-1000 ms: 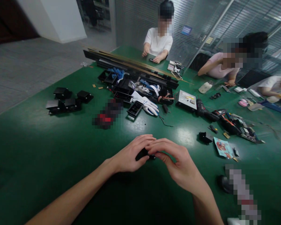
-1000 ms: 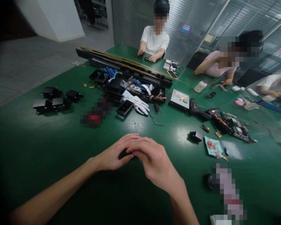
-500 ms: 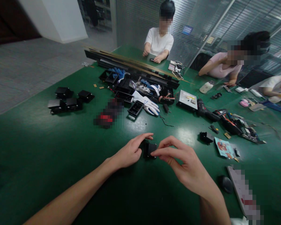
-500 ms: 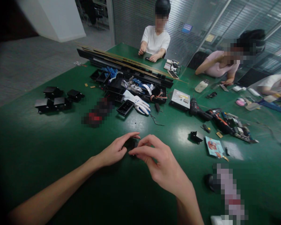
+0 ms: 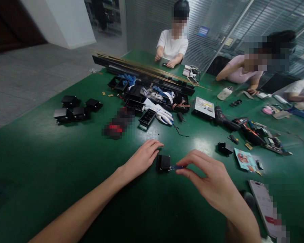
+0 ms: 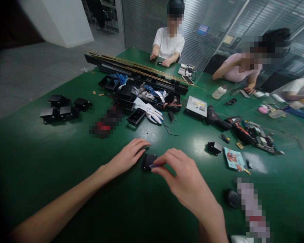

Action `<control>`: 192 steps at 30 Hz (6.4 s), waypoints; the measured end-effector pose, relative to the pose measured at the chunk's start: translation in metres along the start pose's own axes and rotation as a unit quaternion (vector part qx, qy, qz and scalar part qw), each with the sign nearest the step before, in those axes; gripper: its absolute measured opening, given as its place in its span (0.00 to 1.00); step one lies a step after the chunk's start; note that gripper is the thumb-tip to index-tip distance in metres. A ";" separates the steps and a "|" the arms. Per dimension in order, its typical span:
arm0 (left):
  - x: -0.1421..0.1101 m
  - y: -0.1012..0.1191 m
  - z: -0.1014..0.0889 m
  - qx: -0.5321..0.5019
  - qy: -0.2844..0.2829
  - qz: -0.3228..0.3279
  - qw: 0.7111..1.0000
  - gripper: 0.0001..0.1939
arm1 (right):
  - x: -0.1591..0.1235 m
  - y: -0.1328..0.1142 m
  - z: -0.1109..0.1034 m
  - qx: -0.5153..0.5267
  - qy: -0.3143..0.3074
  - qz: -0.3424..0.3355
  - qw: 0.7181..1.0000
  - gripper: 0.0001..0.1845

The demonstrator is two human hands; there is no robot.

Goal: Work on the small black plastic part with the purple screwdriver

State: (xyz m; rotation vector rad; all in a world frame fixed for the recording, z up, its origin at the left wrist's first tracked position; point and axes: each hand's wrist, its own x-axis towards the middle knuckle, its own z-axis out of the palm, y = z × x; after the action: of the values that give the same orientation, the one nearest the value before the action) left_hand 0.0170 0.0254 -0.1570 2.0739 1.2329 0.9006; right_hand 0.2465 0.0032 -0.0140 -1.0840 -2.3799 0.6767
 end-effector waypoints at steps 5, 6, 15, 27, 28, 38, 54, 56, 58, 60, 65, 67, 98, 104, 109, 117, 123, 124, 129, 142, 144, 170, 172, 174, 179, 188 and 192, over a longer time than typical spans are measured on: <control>0.028 -0.010 0.001 0.049 -0.027 0.010 0.998 0.13 | 0.002 0.000 0.003 -0.012 0.016 -0.002 1.000 0.04; 0.032 -0.012 0.003 0.052 -0.035 0.015 0.998 0.10 | 0.002 -0.001 0.003 -0.011 0.011 -0.007 1.000 0.01; 0.034 -0.017 0.002 0.042 -0.031 0.035 0.998 0.10 | -0.001 -0.005 0.003 0.018 -0.034 -0.004 0.999 0.19; 0.028 -0.020 -0.004 0.087 -0.028 0.064 0.994 0.16 | 0.001 0.009 0.046 0.030 0.145 -0.054 0.988 0.18; 0.029 -0.021 -0.003 0.089 -0.032 0.063 0.994 0.15 | 0.000 0.010 0.051 0.049 0.163 -0.059 0.984 0.18; 0.028 -0.018 -0.006 0.113 -0.053 0.050 0.991 0.17 | -0.012 0.040 0.117 0.148 0.359 -0.056 0.920 0.26; 0.035 -0.029 -0.011 -0.257 -0.102 0.015 0.961 0.10 | -0.015 0.052 0.136 0.158 0.396 -0.060 0.902 0.32; 0.035 -0.028 -0.011 -0.249 -0.112 0.013 0.962 0.09 | -0.015 0.055 0.139 0.145 0.407 -0.064 0.900 0.33; 0.035 -0.028 -0.012 -0.256 -0.122 -0.003 0.959 0.08 | -0.018 0.055 0.143 0.131 0.410 -0.055 0.901 0.33; 0.035 -0.028 -0.012 -0.270 -0.129 -0.019 0.954 0.08 | -0.021 0.054 0.145 0.124 0.402 -0.047 0.906 0.35; 0.035 -0.027 -0.016 -0.293 -0.146 -0.028 0.944 0.08 | -0.021 0.047 0.143 0.161 0.375 -0.087 0.909 0.37; 0.035 -0.027 -0.016 -0.293 -0.156 -0.027 0.943 0.08 | -0.019 0.047 0.140 0.173 0.369 -0.104 0.907 0.36; 0.037 -0.036 -0.021 -0.291 -0.202 -0.008 0.935 0.07 | -0.023 0.053 0.141 0.063 0.405 -0.091 0.908 0.38; 0.036 -0.033 -0.023 -0.279 -0.201 -0.009 0.939 0.08 | -0.021 0.046 0.138 0.122 0.373 -0.123 0.912 0.35; 0.037 -0.031 -0.025 -0.264 -0.200 0.007 0.944 0.06 | -0.020 0.051 0.137 0.109 0.393 -0.119 0.905 0.35; 0.036 -0.033 -0.022 -0.250 -0.191 0.005 0.949 0.05 | -0.027 0.051 0.145 0.095 0.390 -0.099 0.911 0.38; 0.036 -0.030 -0.022 -0.220 -0.190 0.020 0.957 0.06 | -0.023 0.052 0.142 0.104 0.378 -0.102 0.914 0.35; 0.036 -0.029 -0.023 -0.210 -0.188 0.024 0.959 0.06 | -0.022 0.053 0.142 0.097 0.384 -0.101 0.913 0.36; 0.036 -0.026 -0.025 -0.188 -0.182 0.037 0.964 0.07 | -0.020 0.054 0.143 0.074 0.409 -0.087 0.905 0.37; 0.036 -0.021 -0.026 -0.173 -0.186 0.029 0.967 0.07 | -0.024 0.047 0.147 0.115 0.375 -0.082 0.916 0.39; 0.036 -0.021 -0.025 -0.166 -0.182 0.026 0.969 0.07 | -0.022 0.048 0.146 0.114 0.376 -0.090 0.915 0.40; 0.035 -0.020 -0.023 -0.195 -0.199 0.024 0.960 0.07 | -0.021 0.045 0.137 0.309 0.247 0.006 0.918 0.10; 0.035 -0.020 -0.023 -0.196 -0.197 0.027 0.960 0.06 | -0.021 0.044 0.136 0.307 0.243 0.006 0.920 0.10; 0.034 -0.020 -0.023 -0.195 -0.196 0.026 0.961 0.06 | -0.020 0.043 0.136 0.302 0.245 0.004 0.921 0.11; 0.034 -0.018 -0.023 -0.183 -0.193 0.022 0.964 0.07 | -0.020 0.046 0.137 0.294 0.247 0.013 0.923 0.09; 0.034 -0.020 -0.023 -0.197 -0.188 0.032 0.962 0.08 | -0.026 0.048 0.134 0.275 0.209 0.024 0.938 0.09; 0.035 -0.021 -0.023 -0.200 -0.192 0.066 0.959 0.11 | -0.025 0.046 0.132 0.262 0.204 0.014 0.943 0.08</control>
State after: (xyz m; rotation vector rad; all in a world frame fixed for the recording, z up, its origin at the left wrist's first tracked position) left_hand 0.0005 0.0684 -0.1497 1.8964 0.6547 0.6898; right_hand 0.2122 -0.0232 -0.1495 -0.9114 -1.6999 0.9257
